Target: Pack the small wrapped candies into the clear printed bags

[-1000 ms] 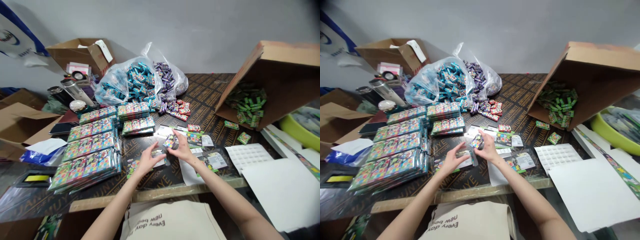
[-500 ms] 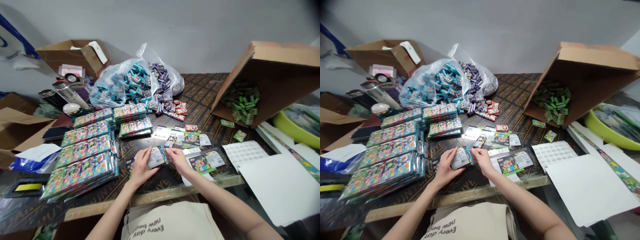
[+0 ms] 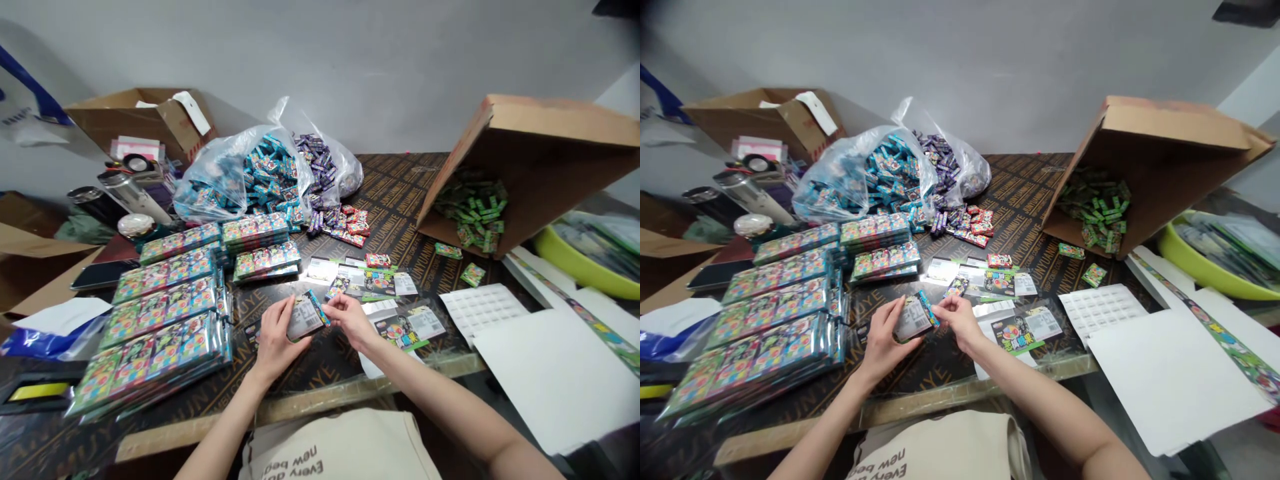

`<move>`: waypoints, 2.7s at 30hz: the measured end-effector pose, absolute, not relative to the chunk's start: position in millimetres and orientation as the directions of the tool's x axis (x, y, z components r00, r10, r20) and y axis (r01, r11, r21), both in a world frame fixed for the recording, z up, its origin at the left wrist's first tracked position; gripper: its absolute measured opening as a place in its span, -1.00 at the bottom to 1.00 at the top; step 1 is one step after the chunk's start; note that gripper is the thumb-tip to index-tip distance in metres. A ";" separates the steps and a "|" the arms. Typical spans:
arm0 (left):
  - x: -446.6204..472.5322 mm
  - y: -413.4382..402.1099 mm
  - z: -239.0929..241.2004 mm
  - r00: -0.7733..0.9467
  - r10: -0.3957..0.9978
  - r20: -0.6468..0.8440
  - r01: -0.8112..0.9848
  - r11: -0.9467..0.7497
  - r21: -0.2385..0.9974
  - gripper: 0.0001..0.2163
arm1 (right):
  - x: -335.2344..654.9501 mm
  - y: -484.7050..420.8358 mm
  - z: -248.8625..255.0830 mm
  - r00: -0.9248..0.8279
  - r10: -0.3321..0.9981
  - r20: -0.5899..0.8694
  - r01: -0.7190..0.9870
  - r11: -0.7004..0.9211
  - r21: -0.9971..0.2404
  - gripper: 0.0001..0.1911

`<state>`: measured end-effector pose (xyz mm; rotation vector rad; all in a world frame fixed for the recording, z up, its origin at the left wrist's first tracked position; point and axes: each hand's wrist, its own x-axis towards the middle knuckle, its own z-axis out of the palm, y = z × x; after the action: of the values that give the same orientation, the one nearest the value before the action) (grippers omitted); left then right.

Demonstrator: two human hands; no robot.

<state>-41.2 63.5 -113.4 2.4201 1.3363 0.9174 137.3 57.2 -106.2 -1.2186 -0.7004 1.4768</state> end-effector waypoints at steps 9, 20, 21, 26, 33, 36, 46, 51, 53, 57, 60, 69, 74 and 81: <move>-52.0 72.1 -106.9 0.376 0.857 0.353 0.724 -0.510 0.465 -0.27 | 168.3 77.7 -99.2 -0.018 1.000 -0.012 0.230 -0.008 -0.973 -0.33; -45.0 84.1 -115.5 0.384 0.893 0.235 0.789 -0.450 0.419 -0.28 | 199.2 95.8 -116.9 -0.065 0.928 0.368 0.807 0.266 -0.527 -0.20; -45.0 85.3 -115.1 0.392 0.891 0.228 0.789 -0.454 0.414 -0.28 | 197.8 91.9 -108.9 -0.124 0.912 0.391 0.788 0.330 -0.520 -0.18; -39.3 89.0 -110.5 0.492 0.846 0.206 0.750 -0.532 0.393 -0.20 | 194.5 78.5 -84.4 -0.522 0.822 0.229 0.678 0.563 -0.473 -0.17; -35.0 93.1 -114.9 0.528 0.826 0.200 0.701 -0.556 0.447 -0.22 | 202.7 78.5 -87.1 -0.534 0.802 0.267 0.610 0.585 -0.535 -0.09; -34.0 96.8 -117.9 0.473 0.853 0.220 0.725 -0.519 0.453 -0.19 | 196.0 70.0 -92.2 -0.403 0.875 0.268 0.633 0.478 -0.609 -0.05; -34.1 93.8 -134.7 0.478 0.871 0.119 0.778 -0.482 0.403 -0.24 | 292.6 143.2 -112.5 0.177 0.961 0.210 0.925 -0.090 -0.370 -0.23; -29.8 90.7 -134.9 0.415 0.902 0.122 0.809 -0.427 0.403 -0.35 | 309.7 160.5 -98.0 -0.012 0.993 0.117 0.923 0.056 -0.381 -0.48; -20.5 88.6 -122.4 0.301 0.936 0.184 0.768 -0.353 0.534 -0.40 | 285.9 151.6 -87.4 -0.146 0.979 0.140 0.869 0.195 -0.454 -0.53; 1.0 82.4 -88.5 0.302 0.941 0.150 0.565 -0.304 0.767 -0.47 | 226.8 119.4 -67.6 -0.570 0.809 0.142 0.580 0.518 -0.628 -0.64; 9.3 76.1 -74.8 0.411 0.911 0.023 0.494 -0.244 0.834 -0.66 | 200.1 101.1 -61.2 -0.560 0.821 0.110 0.469 0.424 -0.775 -0.64; 1.8 67.7 -84.0 0.490 0.758 -0.430 0.067 0.459 0.886 -0.66 | 186.6 77.0 -66.6 -0.498 0.781 0.377 0.425 0.598 -0.679 -0.01; -17.9 77.4 -99.8 0.356 0.934 -0.010 0.508 -0.184 0.842 -0.38 | 196.5 77.1 -83.7 -0.362 0.840 0.404 0.508 0.541 -0.670 -0.14; -44.0 85.5 -127.8 0.503 0.861 0.071 0.750 -0.476 0.460 -0.04 | 203.6 78.8 -112.0 -0.448 0.841 0.303 0.593 0.533 -0.604 -0.14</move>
<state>-44.0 85.5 -127.8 2.3794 1.3386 0.4166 203.6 78.8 -112.0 -1.1577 -2.1937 0.5612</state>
